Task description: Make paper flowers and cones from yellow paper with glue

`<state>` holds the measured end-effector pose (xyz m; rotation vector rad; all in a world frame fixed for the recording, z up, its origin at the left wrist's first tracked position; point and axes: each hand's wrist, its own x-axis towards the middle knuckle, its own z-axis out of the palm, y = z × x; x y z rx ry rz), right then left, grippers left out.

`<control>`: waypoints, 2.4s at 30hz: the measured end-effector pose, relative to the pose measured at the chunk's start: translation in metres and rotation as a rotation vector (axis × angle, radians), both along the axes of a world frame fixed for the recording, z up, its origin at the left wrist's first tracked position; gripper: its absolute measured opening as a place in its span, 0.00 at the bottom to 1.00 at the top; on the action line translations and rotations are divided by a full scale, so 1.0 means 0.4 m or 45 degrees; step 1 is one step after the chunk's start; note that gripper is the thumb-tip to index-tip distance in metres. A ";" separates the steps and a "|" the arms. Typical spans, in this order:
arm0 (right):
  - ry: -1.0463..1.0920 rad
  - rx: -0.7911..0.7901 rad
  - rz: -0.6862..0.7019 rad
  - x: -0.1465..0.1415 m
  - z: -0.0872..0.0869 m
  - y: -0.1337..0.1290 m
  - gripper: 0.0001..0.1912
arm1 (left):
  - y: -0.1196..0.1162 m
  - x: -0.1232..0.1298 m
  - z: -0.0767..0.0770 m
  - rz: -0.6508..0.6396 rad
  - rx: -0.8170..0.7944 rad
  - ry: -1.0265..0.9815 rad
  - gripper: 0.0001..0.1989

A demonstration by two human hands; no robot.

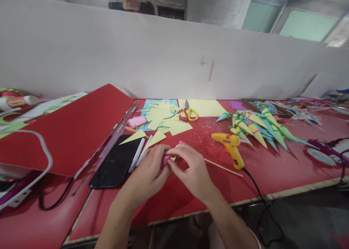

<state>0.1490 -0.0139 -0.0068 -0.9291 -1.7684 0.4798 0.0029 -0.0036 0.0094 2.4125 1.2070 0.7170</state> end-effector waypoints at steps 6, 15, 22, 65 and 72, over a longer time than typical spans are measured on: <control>0.058 0.084 -0.041 0.000 0.006 -0.004 0.06 | -0.008 0.003 -0.002 0.014 -0.123 -0.100 0.10; -0.012 0.122 -0.013 0.003 0.007 -0.005 0.05 | -0.012 -0.002 -0.010 0.015 -0.229 -0.183 0.18; -0.087 0.004 0.094 0.015 0.003 0.003 0.06 | -0.011 0.000 -0.012 0.021 -0.184 -0.073 0.17; 1.146 -0.620 -0.013 0.025 0.006 0.019 0.08 | 0.029 0.088 -0.104 0.256 -0.074 0.016 0.17; 1.057 -0.536 -0.145 0.032 -0.002 0.021 0.09 | 0.025 0.078 -0.061 0.294 -0.374 -0.621 0.08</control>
